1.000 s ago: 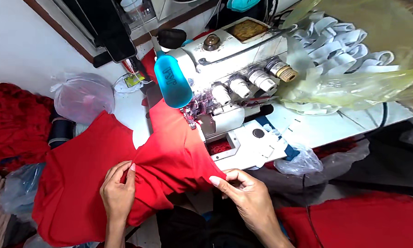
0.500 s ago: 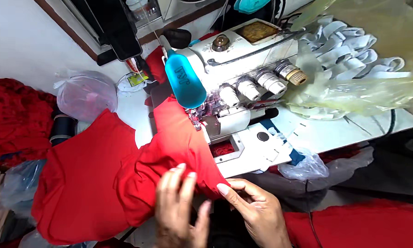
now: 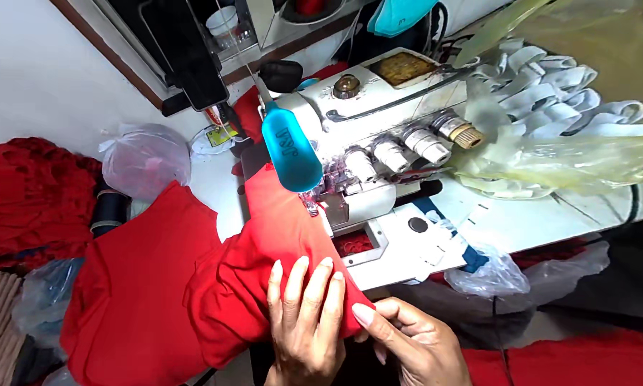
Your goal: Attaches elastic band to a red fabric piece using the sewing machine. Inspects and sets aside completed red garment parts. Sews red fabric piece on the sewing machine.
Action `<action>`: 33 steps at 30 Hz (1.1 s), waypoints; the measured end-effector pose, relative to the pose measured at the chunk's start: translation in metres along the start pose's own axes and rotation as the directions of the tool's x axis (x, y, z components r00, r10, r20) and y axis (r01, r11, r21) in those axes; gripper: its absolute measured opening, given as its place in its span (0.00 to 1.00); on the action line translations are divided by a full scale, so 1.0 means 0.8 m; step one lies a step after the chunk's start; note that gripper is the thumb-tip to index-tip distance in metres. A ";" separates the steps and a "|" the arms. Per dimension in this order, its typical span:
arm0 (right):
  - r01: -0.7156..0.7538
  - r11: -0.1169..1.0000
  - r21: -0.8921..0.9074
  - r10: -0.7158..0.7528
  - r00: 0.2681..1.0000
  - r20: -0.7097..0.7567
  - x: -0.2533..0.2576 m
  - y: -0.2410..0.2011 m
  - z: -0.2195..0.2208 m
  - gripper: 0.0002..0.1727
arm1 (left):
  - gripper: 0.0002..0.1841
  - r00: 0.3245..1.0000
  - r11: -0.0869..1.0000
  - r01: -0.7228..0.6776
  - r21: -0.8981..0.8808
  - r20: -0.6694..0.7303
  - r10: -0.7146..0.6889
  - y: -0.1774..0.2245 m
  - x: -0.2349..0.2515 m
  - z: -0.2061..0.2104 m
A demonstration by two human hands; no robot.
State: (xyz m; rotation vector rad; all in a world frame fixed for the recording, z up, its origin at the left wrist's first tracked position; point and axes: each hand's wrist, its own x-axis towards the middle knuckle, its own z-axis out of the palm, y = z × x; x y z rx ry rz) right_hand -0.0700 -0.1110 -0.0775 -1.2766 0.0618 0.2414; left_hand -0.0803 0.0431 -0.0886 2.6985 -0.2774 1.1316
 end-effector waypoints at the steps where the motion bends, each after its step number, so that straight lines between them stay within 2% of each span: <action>1: -0.004 1.000 0.018 0.004 1.000 -0.012 0.002 -0.001 0.003 0.04 | 0.13 1.000 1.000 -0.003 0.007 0.005 0.003 -0.001 0.003 -0.003; 7: 0.040 0.993 0.114 -0.031 0.996 -0.085 0.042 0.011 0.028 0.06 | 0.14 0.995 0.997 0.010 0.075 0.101 -0.017 -0.013 0.031 -0.008; 11: -0.020 0.989 0.144 0.032 0.996 -0.078 0.075 0.007 0.046 0.07 | 0.18 0.975 0.986 0.040 0.159 0.208 -0.073 -0.029 0.050 -0.004; 16: -0.074 0.986 0.151 0.089 0.991 -0.095 0.104 0.005 0.065 0.11 | 0.21 0.943 0.977 0.140 0.161 0.281 -0.181 -0.051 0.069 0.004; 21: -0.110 0.985 0.132 0.128 0.982 -0.141 0.130 0.012 0.074 0.25 | 0.23 0.927 0.966 0.218 0.138 0.279 -0.250 -0.072 0.081 0.018; 25: -0.111 0.986 0.127 0.128 0.982 -0.137 0.135 0.012 0.075 0.26 | 0.22 0.902 0.948 0.288 0.135 0.295 -0.316 -0.079 0.089 0.026; 29: -0.074 0.991 0.113 0.091 0.984 -0.152 0.136 0.015 0.074 0.25 | 0.23 0.832 0.898 0.416 0.142 0.340 -0.439 -0.081 0.101 0.029; 33: -0.040 0.995 0.087 0.052 0.988 -0.142 0.135 0.018 0.073 0.24 | 0.24 0.795 0.852 0.494 0.172 0.308 -0.523 -0.078 0.091 0.019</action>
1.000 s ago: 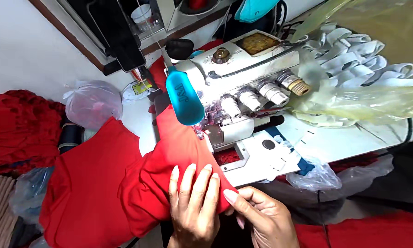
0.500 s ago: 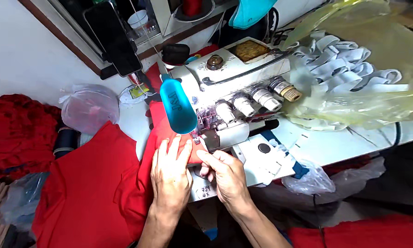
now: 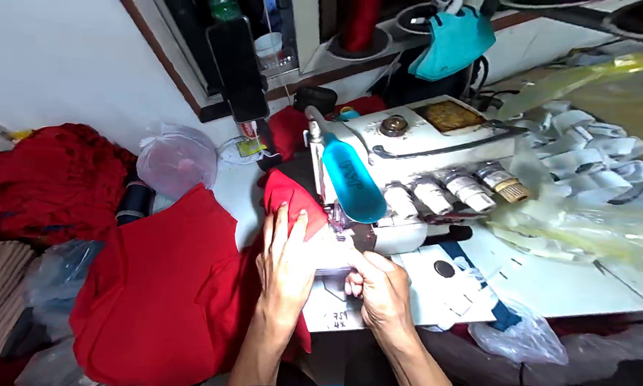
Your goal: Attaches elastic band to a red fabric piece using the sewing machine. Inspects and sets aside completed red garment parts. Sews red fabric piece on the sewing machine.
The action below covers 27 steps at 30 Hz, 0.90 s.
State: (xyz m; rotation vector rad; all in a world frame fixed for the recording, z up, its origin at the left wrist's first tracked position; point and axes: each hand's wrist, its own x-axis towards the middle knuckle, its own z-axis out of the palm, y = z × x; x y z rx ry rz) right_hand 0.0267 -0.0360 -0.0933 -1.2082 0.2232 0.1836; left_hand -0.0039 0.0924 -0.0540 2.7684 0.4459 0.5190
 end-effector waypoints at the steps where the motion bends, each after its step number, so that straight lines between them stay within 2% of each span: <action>1: 0.009 1.000 -0.006 -0.009 1.000 -0.003 0.000 0.001 0.000 0.23 | 0.23 1.000 1.000 0.000 -0.012 -0.030 -0.001 -0.005 -0.008 -0.001; 4: 0.039 0.997 -0.064 -0.041 0.999 -0.015 -0.004 0.005 -0.003 0.23 | 0.24 0.993 0.999 -0.019 -0.026 -0.114 0.016 -0.023 -0.040 -0.006; 6: 0.065 0.987 -0.149 -0.069 0.997 -0.017 -0.013 0.006 -0.005 0.22 | 0.27 0.988 1.000 -0.014 -0.007 -0.153 0.013 -0.027 -0.068 -0.009; 9: 0.116 0.963 -0.244 -0.096 0.991 0.092 -0.037 0.012 -0.006 0.18 | 0.32 0.988 1.000 -0.003 -0.010 -0.152 0.001 -0.013 -0.112 -0.015; 11: 0.148 0.959 -0.241 -0.088 0.966 0.242 -0.049 0.019 -0.007 0.16 | 0.30 0.996 0.999 0.000 -0.053 -0.085 -0.004 0.008 -0.141 -0.019; 13: 0.145 0.966 -0.215 -0.074 0.948 0.309 -0.054 0.022 -0.006 0.16 | 0.28 1.000 0.993 -0.023 -0.119 -0.005 0.023 0.027 -0.163 -0.018; 15: 0.161 0.971 -0.179 -0.099 0.945 0.312 -0.046 0.018 -0.017 0.14 | 0.27 0.994 0.972 -0.079 -0.219 0.063 0.095 0.034 -0.175 -0.013; 18: 0.218 0.956 -0.196 -0.177 0.962 0.208 -0.020 0.002 -0.044 0.10 | 0.24 0.971 0.918 -0.111 -0.382 0.154 0.182 0.027 -0.174 -0.016; 20: 0.238 0.942 -0.235 -0.213 0.969 0.127 -0.003 -0.010 -0.054 0.12 | 0.20 0.972 0.879 -0.125 -0.460 0.120 0.201 0.021 -0.167 -0.019; 23: 0.198 0.951 -0.238 -0.190 0.980 0.059 0.005 -0.018 -0.058 0.12 | 0.17 0.979 0.850 -0.169 -0.498 0.012 0.202 0.017 -0.145 -0.034; 27: 0.202 0.973 -0.108 -0.180 0.966 0.186 -0.031 -0.027 -0.056 0.10 | 0.15 0.967 0.836 -0.254 -0.486 -0.153 0.205 0.018 -0.110 -0.040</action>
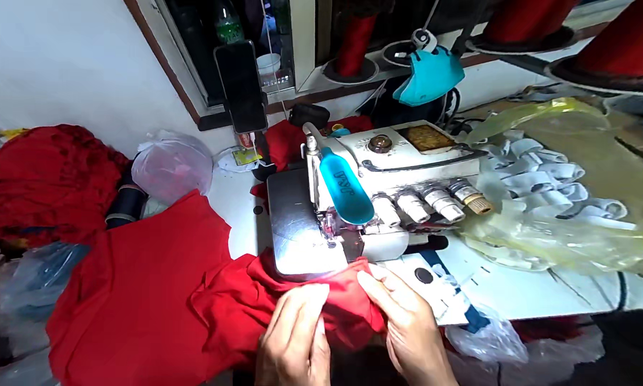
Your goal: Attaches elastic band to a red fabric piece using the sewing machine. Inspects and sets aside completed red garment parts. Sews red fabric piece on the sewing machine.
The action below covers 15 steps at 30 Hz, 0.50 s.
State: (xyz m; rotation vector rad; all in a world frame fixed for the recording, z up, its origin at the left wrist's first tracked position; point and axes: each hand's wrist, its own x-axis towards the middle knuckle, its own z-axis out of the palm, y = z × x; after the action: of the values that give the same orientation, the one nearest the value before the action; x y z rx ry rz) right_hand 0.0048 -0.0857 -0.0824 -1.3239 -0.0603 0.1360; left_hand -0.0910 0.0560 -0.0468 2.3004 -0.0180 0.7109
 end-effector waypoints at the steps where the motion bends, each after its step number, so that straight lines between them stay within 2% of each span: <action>1: 0.016 1.000 0.027 -0.018 0.999 0.043 -0.011 -0.006 0.001 0.09 | 0.16 1.000 1.000 -0.022 0.005 0.011 0.022 -0.003 0.007 0.002; 3: 0.056 0.997 0.052 -0.063 0.989 0.135 -0.026 -0.026 -0.003 0.07 | 0.19 0.993 0.998 -0.069 -0.013 0.100 0.070 -0.011 0.015 0.005; 5: 0.130 0.991 0.031 -0.134 0.975 0.177 -0.031 -0.053 -0.015 0.08 | 0.16 0.986 0.992 -0.095 -0.077 0.132 0.105 -0.016 0.018 0.004; 9: 0.261 0.964 -0.044 -0.257 0.963 0.079 -0.023 -0.098 -0.042 0.05 | 0.10 0.995 0.996 -0.079 0.042 0.063 0.076 -0.013 0.000 -0.025; 12: 0.332 0.942 -0.047 -0.333 0.943 -0.002 -0.012 -0.111 -0.039 0.09 | 0.06 0.989 0.996 0.056 0.075 0.131 -0.065 -0.003 -0.025 -0.058; 15: 0.397 0.914 -0.082 -0.398 0.917 -0.004 -0.007 -0.106 -0.002 0.07 | 0.09 0.903 0.947 0.285 -0.146 0.372 -0.215 0.017 -0.049 -0.071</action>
State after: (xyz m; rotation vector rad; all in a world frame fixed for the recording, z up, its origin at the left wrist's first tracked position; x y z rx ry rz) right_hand 0.0047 -0.1081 -0.0006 -1.3664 -0.3187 -0.2300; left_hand -0.1549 0.0755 -0.0240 2.1564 0.0412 0.1505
